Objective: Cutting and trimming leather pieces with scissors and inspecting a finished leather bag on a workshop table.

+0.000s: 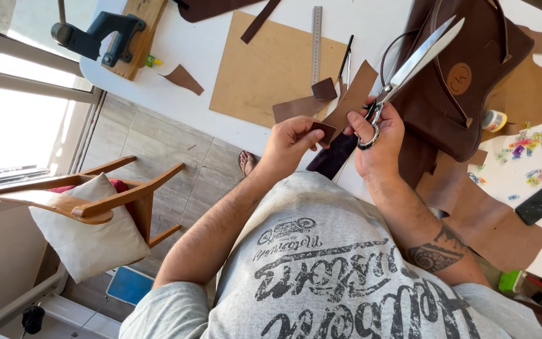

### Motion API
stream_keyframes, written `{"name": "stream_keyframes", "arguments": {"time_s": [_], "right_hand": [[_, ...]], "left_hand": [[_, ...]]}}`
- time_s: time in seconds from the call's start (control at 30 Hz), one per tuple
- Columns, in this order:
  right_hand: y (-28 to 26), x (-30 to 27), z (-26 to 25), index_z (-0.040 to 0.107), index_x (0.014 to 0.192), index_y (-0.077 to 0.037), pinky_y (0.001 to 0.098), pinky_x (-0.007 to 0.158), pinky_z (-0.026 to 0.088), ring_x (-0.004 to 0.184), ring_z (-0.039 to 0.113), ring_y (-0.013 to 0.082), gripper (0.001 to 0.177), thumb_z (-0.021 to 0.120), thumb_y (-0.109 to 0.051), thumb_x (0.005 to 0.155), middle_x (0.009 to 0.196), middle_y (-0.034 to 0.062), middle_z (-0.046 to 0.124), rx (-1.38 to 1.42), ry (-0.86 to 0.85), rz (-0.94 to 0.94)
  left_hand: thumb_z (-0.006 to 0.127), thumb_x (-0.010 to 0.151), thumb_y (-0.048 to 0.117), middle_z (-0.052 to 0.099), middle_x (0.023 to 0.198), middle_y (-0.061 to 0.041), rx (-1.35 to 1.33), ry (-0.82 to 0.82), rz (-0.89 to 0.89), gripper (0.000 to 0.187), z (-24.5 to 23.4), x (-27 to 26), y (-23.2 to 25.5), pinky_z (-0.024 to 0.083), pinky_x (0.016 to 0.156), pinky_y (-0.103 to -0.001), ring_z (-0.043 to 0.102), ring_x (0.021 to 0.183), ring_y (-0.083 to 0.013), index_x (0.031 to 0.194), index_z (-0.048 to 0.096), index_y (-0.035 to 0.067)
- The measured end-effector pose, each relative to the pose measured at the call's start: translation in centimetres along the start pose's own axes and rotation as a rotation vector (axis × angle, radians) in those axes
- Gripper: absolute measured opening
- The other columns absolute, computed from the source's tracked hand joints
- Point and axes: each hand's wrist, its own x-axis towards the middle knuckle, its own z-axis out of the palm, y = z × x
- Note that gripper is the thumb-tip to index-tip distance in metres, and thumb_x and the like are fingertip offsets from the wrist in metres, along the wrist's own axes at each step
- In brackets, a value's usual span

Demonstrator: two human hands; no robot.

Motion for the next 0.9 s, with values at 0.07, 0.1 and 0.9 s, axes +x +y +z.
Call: {"name": "stream_keyframes", "arguments": {"time_s": [0.07, 0.1, 0.9], "right_hand": [[-0.6, -0.6, 0.7, 0.062, 0.116, 0.004, 0.0332, 0.052, 0.059, 0.064, 0.071, 0.0242, 0.04, 0.085, 0.011, 0.084, 0.082, 0.0115, 0.064, -0.004, -0.002, 0.002], [-0.9, -1.0, 0.9, 0.062, 0.117, 0.005, 0.0352, 0.053, 0.061, 0.068, 0.072, 0.0233, 0.042, 0.086, 0.011, 0.082, 0.083, 0.0107, 0.064, -0.01, -0.001, 0.005], [-2.2, -1.9, 1.6, 0.058, 0.119, 0.004, 0.0336, 0.062, 0.062, 0.067, 0.072, 0.0219, 0.044, 0.085, 0.009, 0.084, 0.085, 0.0185, 0.072, 0.011, -0.034, -0.052]], "left_hand": [[0.071, 0.097, 0.002, 0.073, 0.087, -0.016, -0.025, 0.042, -0.025, 0.01, -0.3, 0.0, -1.0, 0.063, 0.06, -0.026, 0.076, 0.07, -0.019, 0.095, 0.072, -0.008], [0.074, 0.094, 0.0, 0.073, 0.081, -0.018, -0.053, 0.082, -0.052, 0.01, -0.3, -0.1, -1.6, 0.061, 0.055, -0.024, 0.076, 0.065, -0.0199, 0.096, 0.071, -0.01], [0.077, 0.094, 0.002, 0.076, 0.101, -0.014, -0.229, 0.229, -0.159, 0.038, 1.9, 1.7, 1.0, 0.055, 0.07, -0.02, 0.067, 0.083, -0.0119, 0.129, 0.064, -0.002]]}}
